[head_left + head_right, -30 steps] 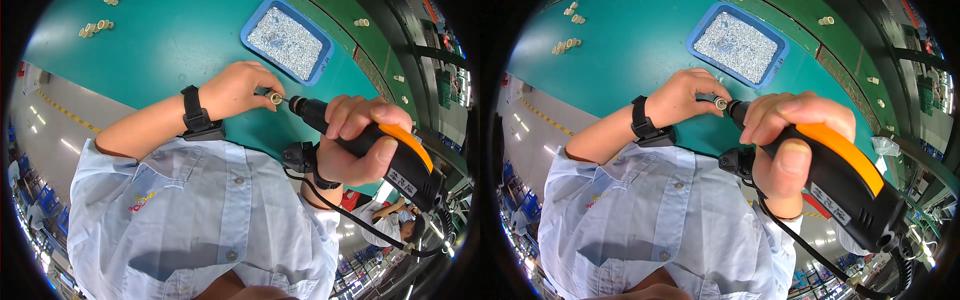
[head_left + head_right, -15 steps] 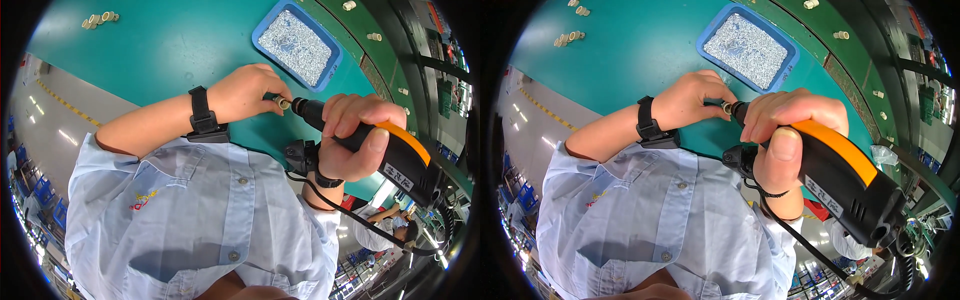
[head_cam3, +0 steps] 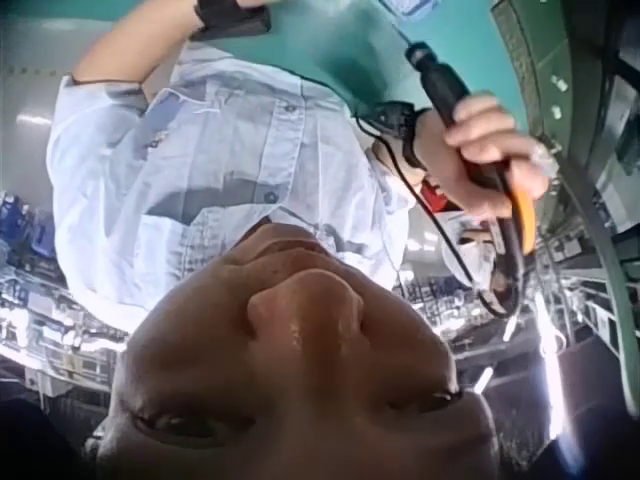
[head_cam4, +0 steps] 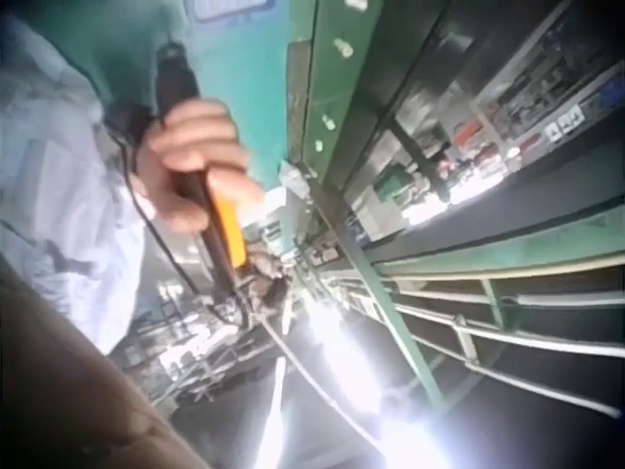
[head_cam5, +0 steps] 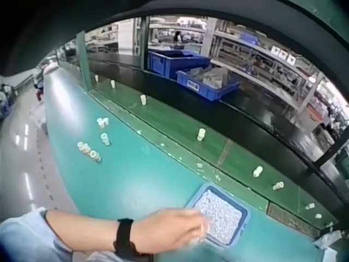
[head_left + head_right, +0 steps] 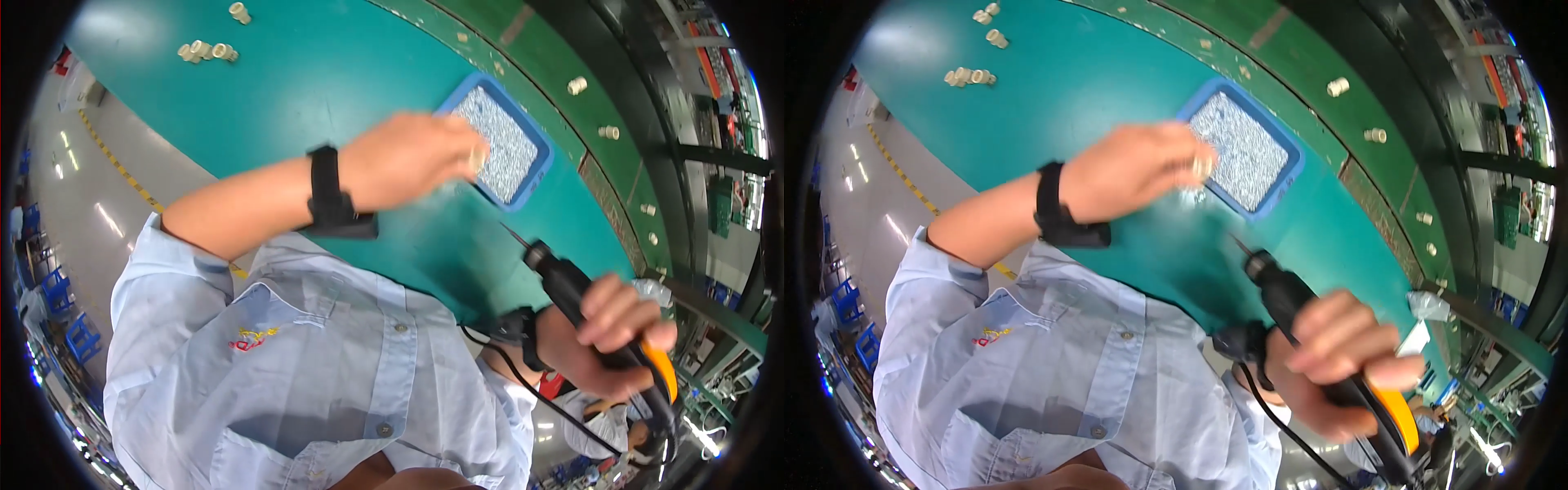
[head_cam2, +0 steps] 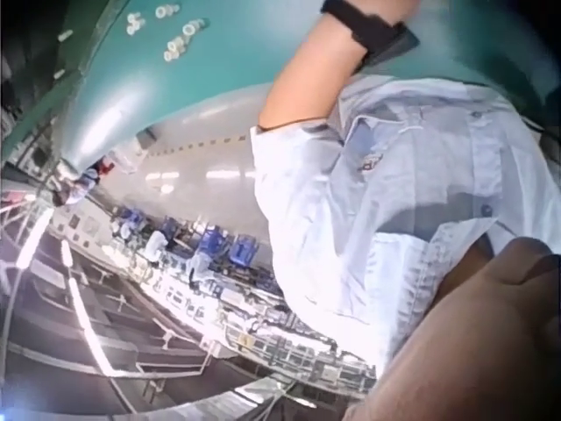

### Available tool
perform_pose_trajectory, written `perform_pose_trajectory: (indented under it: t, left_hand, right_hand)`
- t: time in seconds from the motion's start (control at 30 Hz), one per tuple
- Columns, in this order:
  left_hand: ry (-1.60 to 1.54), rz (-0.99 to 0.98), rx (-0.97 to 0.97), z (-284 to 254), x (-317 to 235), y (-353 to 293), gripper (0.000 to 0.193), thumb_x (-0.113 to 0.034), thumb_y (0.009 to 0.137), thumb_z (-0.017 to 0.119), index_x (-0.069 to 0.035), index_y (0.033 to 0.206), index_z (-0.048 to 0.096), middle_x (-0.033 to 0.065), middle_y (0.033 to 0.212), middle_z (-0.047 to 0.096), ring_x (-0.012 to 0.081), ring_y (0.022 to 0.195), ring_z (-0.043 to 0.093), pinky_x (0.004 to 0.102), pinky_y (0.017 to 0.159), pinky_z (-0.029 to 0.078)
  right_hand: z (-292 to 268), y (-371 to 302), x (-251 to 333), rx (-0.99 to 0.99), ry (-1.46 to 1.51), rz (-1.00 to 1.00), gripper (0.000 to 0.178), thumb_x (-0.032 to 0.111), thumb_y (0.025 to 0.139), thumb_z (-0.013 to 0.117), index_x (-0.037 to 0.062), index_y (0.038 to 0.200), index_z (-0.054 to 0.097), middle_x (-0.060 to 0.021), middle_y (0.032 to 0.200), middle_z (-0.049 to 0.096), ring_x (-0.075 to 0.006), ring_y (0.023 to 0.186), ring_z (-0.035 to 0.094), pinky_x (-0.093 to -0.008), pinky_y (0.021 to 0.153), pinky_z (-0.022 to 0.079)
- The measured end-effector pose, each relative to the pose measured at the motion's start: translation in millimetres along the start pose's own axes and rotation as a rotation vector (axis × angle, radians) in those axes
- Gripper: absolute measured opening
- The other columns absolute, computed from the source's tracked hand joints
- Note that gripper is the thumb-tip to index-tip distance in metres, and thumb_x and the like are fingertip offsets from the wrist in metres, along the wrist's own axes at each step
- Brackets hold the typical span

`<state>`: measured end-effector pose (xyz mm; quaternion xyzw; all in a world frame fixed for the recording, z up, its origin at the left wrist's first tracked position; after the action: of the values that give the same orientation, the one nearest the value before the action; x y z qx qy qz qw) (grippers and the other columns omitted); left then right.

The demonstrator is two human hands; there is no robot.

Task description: The person picks up a screw from a tray, places it into a small white component, and drives it in using a power screwdriver before setting it aside. They then pick up a metal piece and a plastic cap, fitting them together by hand.

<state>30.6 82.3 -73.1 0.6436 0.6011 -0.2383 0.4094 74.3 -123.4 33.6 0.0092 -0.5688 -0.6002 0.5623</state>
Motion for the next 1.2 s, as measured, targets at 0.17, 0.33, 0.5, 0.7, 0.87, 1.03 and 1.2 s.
perform_pose_trajectory:
  t: [0.17, 0.33, 0.5, 0.7, 0.87, 1.03, 1.2]
  left_hand:
    - [0.522, -0.134, -0.379, -84, 81, 77, 0.026, -0.027, 0.088, 0.059, -0.006, 0.103, 0.065, 0.0162, 0.099, 0.063, 0.0343, 0.093, 0.061, 0.0424, 0.08, 0.05]
    - [0.701, -0.379, -0.376, -115, 153, 120, 0.025, -0.026, 0.082, 0.066, -0.006, 0.097, 0.068, 0.0175, 0.102, 0.062, 0.0344, 0.096, 0.061, 0.0423, 0.083, 0.051]
    - [0.635, -0.183, -0.452, -111, 91, 80, 0.018, -0.018, 0.08, 0.067, -0.005, 0.092, 0.066, 0.0158, 0.1, 0.059, 0.0338, 0.093, 0.06, 0.0431, 0.079, 0.05]
    - [0.953, -0.285, -0.596, -173, 39, -73, 0.029, -0.012, 0.074, 0.072, -0.005, 0.1, 0.061, 0.0123, 0.092, 0.056, 0.0328, 0.09, 0.056, 0.0428, 0.077, 0.049]
    - [0.851, -0.606, -0.418, -192, 97, -131, 0.026, -0.011, 0.074, 0.073, -0.007, 0.097, 0.065, 0.0113, 0.091, 0.061, 0.0308, 0.086, 0.059, 0.0394, 0.073, 0.05]
    - [0.678, -0.551, -0.412, -176, 95, -116, 0.014, -0.007, 0.073, 0.071, -0.004, 0.087, 0.068, 0.0146, 0.087, 0.063, 0.0332, 0.08, 0.061, 0.0402, 0.073, 0.05]
    - [0.416, -0.211, -0.052, -68, 11, -53, 0.011, -0.006, 0.073, 0.063, -0.001, 0.083, 0.066, 0.0163, 0.084, 0.06, 0.0348, 0.078, 0.06, 0.0423, 0.07, 0.049]
  right_hand:
    - [-18, -5, 14, -0.054, -0.179, 0.003, 0.033, 0.037, 0.092, 0.054, 0.006, 0.101, 0.051, -0.0004, 0.065, 0.044, -0.0096, 0.049, 0.042, -0.0229, 0.05, 0.031]
    - [-16, -15, 6, -0.028, -0.177, 0.031, 0.032, 0.036, 0.092, 0.054, 0.006, 0.101, 0.051, -0.0006, 0.065, 0.043, -0.0097, 0.051, 0.042, -0.023, 0.051, 0.031]
    - [-31, -14, 6, -0.112, -0.253, 0.048, 0.029, 0.034, 0.092, 0.054, 0.0057, 0.098, 0.051, 0.0002, 0.064, 0.04, -0.0094, 0.052, 0.041, -0.0228, 0.051, 0.032]
    - [-35, -9, 0, -0.088, -0.238, 0.086, 0.028, 0.033, 0.091, 0.055, 0.0053, 0.096, 0.051, 0.0001, 0.064, 0.04, -0.0092, 0.052, 0.04, -0.0225, 0.053, 0.033]
    - [-28, -7, -1, -0.072, -0.223, 0.061, 0.03, 0.033, 0.09, 0.055, 0.0049, 0.099, 0.048, -0.0019, 0.065, 0.042, -0.0104, 0.048, 0.04, -0.0244, 0.048, 0.032]
    - [-14, -9, 5, -0.061, -0.215, 0.059, 0.028, 0.033, 0.09, 0.055, 0.0059, 0.097, 0.05, -0.0007, 0.065, 0.043, -0.0092, 0.05, 0.041, -0.0236, 0.049, 0.032]
    - [-21, -9, 2, -0.036, -0.226, 0.087, 0.029, 0.034, 0.091, 0.055, 0.0061, 0.098, 0.05, -0.0014, 0.066, 0.046, -0.0099, 0.05, 0.043, -0.0246, 0.048, 0.032]
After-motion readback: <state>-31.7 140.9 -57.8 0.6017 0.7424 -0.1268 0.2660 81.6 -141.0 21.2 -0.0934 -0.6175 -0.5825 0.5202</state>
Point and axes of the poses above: each hand's wrist, its own y-axis towards the middle knuckle, its own z-axis out of the palm, x = y × z, the point moved 4 cm from there along y, towards the middle knuckle
